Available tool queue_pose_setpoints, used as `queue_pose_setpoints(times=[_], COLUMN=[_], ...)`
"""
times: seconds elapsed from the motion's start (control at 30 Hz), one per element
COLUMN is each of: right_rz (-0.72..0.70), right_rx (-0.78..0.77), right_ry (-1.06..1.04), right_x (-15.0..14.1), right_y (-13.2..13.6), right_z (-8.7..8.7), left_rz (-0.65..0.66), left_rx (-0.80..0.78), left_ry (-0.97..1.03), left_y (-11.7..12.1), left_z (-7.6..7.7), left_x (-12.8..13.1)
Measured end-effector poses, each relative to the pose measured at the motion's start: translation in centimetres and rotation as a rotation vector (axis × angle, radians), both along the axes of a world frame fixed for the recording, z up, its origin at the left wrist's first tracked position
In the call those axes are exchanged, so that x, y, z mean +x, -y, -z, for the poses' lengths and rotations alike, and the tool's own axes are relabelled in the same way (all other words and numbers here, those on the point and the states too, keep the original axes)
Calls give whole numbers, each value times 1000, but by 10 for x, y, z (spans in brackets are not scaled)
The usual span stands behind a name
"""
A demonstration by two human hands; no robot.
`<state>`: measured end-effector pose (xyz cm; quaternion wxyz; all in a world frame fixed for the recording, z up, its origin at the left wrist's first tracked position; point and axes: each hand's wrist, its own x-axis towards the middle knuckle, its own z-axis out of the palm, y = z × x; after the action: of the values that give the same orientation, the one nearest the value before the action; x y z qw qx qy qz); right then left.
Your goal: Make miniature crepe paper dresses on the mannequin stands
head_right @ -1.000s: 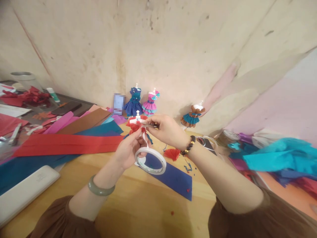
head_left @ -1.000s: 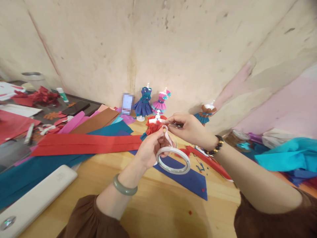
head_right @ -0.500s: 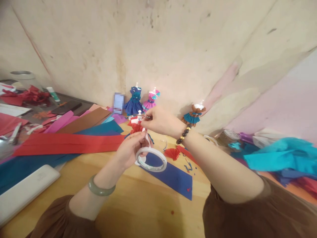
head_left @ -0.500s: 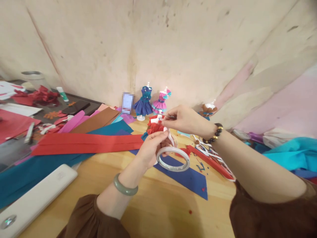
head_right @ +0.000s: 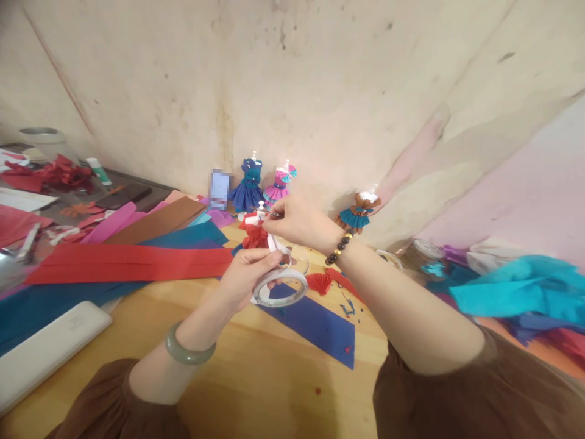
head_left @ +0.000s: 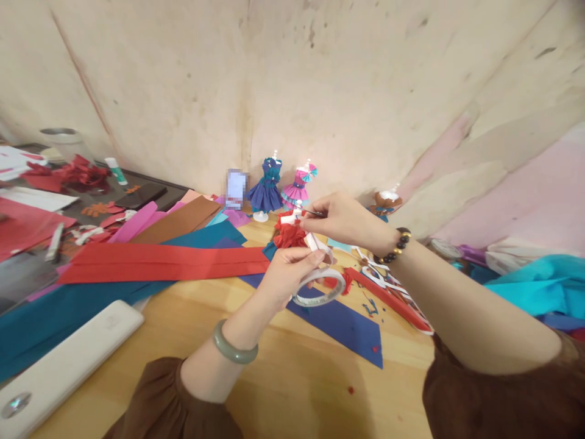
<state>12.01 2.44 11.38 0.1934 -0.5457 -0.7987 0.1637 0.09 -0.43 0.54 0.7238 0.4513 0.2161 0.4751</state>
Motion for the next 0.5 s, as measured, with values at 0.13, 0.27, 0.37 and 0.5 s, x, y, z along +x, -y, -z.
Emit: queue_pose_setpoints(times=[0.13, 0.27, 0.37, 0.5], right_rz=[-17, 7, 63, 47], right_rx=[-36, -148, -159, -125], right_ry=[-43, -150, -220, -26], right_x=[5, 13, 16, 21], right_y=[-3, -6, -3, 7], right_z=[2, 5, 0, -18], left_rz=[-50, -59, -50, -42], left_rx=[37, 29, 36, 44], left_ry=[-31, -40, -62, -72], left_y=[-1, -4, -5, -5], left_z=[0, 3, 5, 4], left_x=[0, 0, 0, -1])
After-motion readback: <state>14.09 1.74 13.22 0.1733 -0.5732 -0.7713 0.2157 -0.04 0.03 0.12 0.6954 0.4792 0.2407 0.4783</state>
